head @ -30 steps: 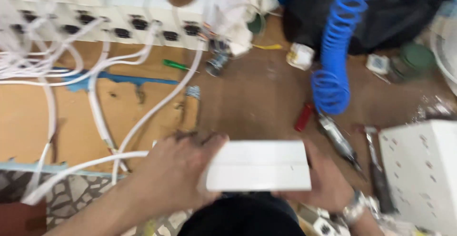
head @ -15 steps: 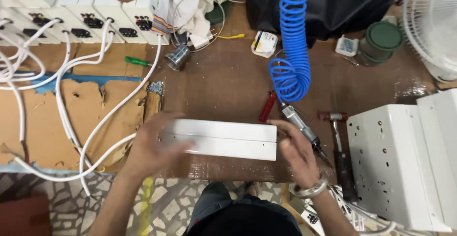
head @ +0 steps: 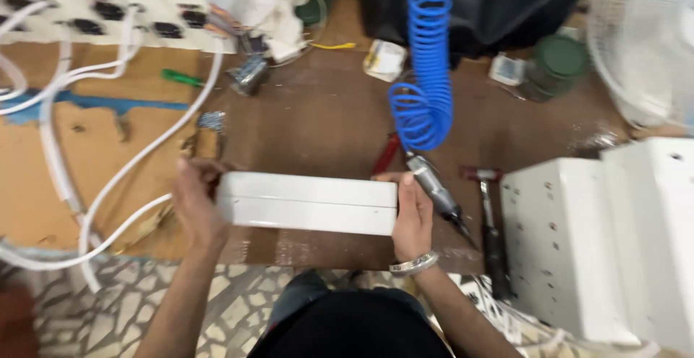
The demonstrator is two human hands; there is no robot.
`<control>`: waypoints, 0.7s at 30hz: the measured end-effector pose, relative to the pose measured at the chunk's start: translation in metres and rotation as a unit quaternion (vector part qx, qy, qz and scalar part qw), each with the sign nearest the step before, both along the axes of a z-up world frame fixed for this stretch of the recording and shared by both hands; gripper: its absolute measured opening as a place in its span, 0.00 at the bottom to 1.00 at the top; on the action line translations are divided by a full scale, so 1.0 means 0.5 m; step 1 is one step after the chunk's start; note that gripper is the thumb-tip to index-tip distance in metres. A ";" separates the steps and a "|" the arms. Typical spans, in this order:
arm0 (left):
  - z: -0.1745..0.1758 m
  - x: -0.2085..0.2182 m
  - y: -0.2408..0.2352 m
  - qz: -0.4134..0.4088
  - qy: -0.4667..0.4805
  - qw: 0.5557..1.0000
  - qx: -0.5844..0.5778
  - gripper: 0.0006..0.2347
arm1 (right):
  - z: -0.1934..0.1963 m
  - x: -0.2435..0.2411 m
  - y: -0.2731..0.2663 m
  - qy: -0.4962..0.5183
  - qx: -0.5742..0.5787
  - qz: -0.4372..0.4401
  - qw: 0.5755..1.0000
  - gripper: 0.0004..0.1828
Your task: Assembling white electrical distribution boxes by securing cables and using a pneumatic screwdriver.
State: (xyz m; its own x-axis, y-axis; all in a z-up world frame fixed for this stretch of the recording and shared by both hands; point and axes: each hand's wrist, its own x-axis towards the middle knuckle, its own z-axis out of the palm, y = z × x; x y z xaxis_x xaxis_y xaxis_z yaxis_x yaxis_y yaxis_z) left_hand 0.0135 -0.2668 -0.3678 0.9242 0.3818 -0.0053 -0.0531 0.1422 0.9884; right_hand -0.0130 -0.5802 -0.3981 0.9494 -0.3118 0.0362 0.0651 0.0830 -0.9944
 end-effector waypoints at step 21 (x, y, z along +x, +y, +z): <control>0.166 -0.109 -0.006 -0.086 -0.140 0.982 0.095 0.13 | 0.248 -0.118 -0.034 0.118 -0.457 -0.103 0.875 0.24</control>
